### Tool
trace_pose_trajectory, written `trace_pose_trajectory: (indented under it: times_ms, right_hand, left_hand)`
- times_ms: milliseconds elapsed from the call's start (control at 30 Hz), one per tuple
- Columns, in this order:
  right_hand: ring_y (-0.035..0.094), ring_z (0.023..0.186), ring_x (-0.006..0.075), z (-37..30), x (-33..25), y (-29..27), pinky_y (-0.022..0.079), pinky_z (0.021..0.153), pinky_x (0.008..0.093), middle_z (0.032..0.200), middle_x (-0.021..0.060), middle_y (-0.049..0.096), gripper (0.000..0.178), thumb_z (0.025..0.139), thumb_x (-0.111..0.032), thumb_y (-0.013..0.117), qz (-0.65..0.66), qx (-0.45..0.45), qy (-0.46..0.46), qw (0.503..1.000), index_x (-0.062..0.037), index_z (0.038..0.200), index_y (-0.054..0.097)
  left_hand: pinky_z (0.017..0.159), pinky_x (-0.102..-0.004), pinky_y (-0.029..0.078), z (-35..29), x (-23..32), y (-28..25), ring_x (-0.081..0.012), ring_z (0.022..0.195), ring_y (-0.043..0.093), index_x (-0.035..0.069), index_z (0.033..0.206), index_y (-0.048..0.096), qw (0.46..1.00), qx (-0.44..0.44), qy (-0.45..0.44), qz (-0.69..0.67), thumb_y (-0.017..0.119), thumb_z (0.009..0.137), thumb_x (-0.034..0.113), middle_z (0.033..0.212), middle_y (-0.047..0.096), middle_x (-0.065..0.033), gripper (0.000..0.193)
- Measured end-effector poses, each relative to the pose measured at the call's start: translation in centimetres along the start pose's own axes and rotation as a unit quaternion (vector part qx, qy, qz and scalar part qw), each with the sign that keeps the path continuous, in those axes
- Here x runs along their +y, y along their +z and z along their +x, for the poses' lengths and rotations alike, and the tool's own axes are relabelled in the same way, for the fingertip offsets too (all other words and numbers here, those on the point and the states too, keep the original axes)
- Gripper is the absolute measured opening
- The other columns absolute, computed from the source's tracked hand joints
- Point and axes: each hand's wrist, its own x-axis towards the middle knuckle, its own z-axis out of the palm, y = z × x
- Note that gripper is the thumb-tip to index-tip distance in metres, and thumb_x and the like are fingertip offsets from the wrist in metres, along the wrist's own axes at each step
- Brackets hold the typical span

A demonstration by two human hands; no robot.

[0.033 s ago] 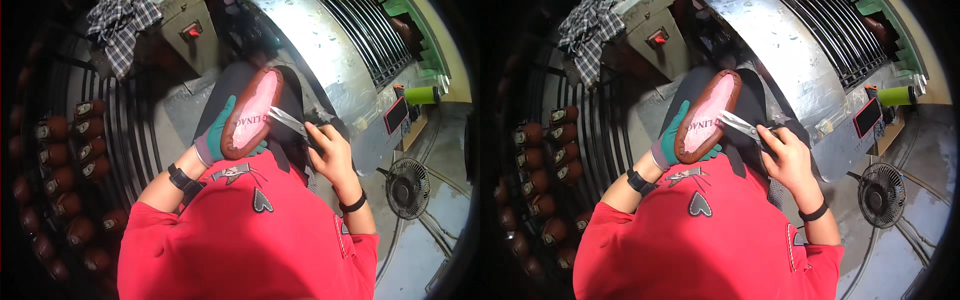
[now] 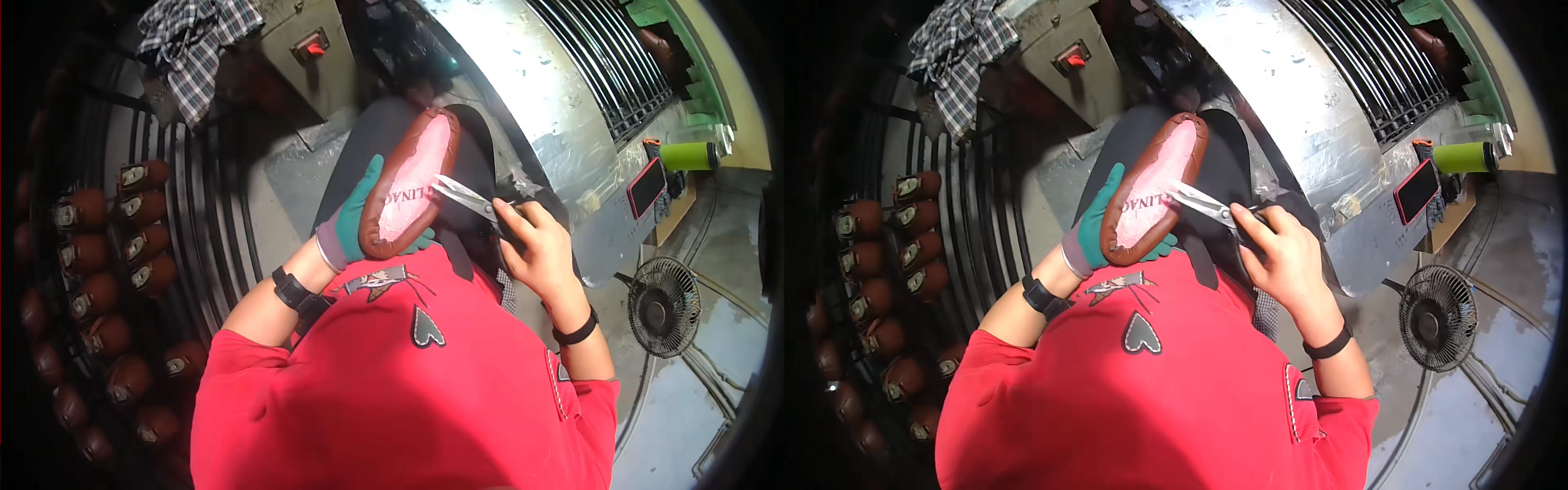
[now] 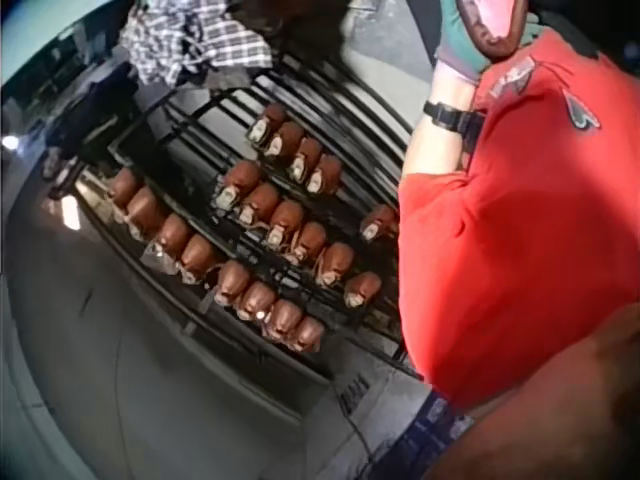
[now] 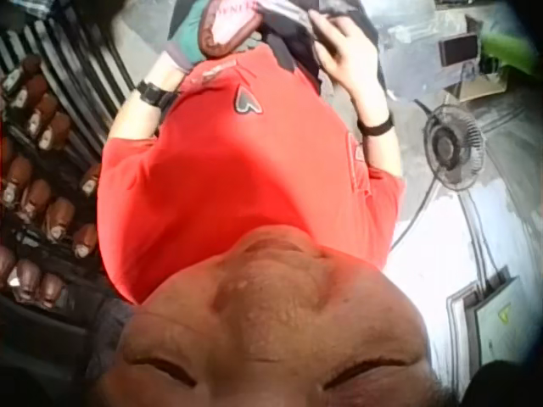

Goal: Trimming excess material from shoe soles with scissors and placing them on a conveyor belt.

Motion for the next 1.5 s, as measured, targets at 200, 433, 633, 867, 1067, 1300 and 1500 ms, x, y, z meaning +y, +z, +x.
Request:
trace_pose_trajectory:
  times_ms: [200,433,633,867,1067,1300,1500]
  right_hand:
    - [0.061,0.077,0.0309,2.0,-0.7,0.0,0.05,0.066,0.0398,0.089,0.0103,0.057,0.059,0.07,-0.008,0.074,-0.043,-0.079,-0.024,0.996,-0.0157,0.128,0.065]
    - [0.059,0.075,0.0296,4.0,-0.7,-0.7,0.049,0.063,0.0408,0.086,0.0098,0.055,0.057,0.072,-0.008,0.075,-0.093,-0.093,-0.105,0.986,-0.0169,0.128,0.066]
    - [0.059,0.069,0.0272,5.2,-0.6,-0.5,0.051,0.059,0.0384,0.083,0.0078,0.053,0.061,0.072,-0.009,0.074,-0.094,-0.127,-0.119,0.98,-0.0182,0.132,0.064]
    - [0.058,0.098,0.0066,3.8,-1.0,5.8,0.048,0.09,0.023,0.107,0.0014,0.068,0.049,0.089,-0.004,0.072,0.553,-0.153,0.302,0.761,0.0002,0.137,0.058]
    - [0.063,0.079,0.0314,4.0,-1.8,1.9,0.053,0.068,0.0393,0.09,0.0117,0.059,0.06,0.073,-0.008,0.071,0.071,-0.105,-0.001,0.992,-0.0174,0.132,0.065]
    - [0.058,0.069,0.0242,4.2,-2.9,-1.3,0.05,0.058,0.0363,0.083,0.0063,0.051,0.061,0.073,-0.012,0.074,-0.117,-0.122,-0.133,0.977,-0.021,0.132,0.065]
    - [0.057,0.069,0.0214,5.6,-4.8,-3.3,0.051,0.056,0.0346,0.083,0.0053,0.05,0.062,0.074,-0.017,0.075,-0.214,-0.19,-0.184,0.94,-0.0202,0.134,0.063]
  left_hand:
    - [0.094,-0.0539,0.055,-0.9,-0.1,0.8,-0.0326,0.116,0.064,0.013,0.149,0.042,0.999,0.038,0.013,-0.001,0.042,0.094,0.073,0.134,0.06,-0.0121,0.081]
    - [0.098,-0.0634,0.049,-1.0,0.6,-0.6,-0.0492,0.117,0.059,0.01,0.15,0.041,0.994,0.012,-0.044,-0.102,0.045,0.09,0.077,0.139,0.054,-0.0231,0.09]
    - [0.094,-0.051,0.056,-1.1,0.4,0.3,-0.0374,0.114,0.064,0.01,0.149,0.042,0.998,0.061,-0.008,-0.012,0.039,0.091,0.078,0.133,0.06,-0.0202,0.089]
    - [0.091,-0.0568,0.055,-0.9,0.4,0.4,-0.043,0.113,0.063,0.012,0.148,0.043,0.998,0.037,-0.007,-0.046,0.043,0.09,0.078,0.134,0.059,-0.0202,0.089]
    - [0.095,-0.0485,0.055,-0.8,0.2,-0.3,-0.0316,0.119,0.062,0.013,0.149,0.042,0.999,0.025,0.034,-0.017,0.038,0.094,0.074,0.138,0.057,-0.0143,0.082]
    - [0.098,-0.0403,0.054,-0.5,0.0,1.3,-0.0232,0.118,0.06,0.012,0.147,0.044,0.999,0.024,0.026,-0.023,0.035,0.097,0.072,0.136,0.058,-0.0084,0.079]
    - [0.098,-0.0406,0.054,-0.8,-0.6,-1.5,-0.0235,0.116,0.061,0.011,0.143,0.048,0.998,0.04,0.005,0.046,0.037,0.095,0.074,0.133,0.059,-0.0082,0.079]
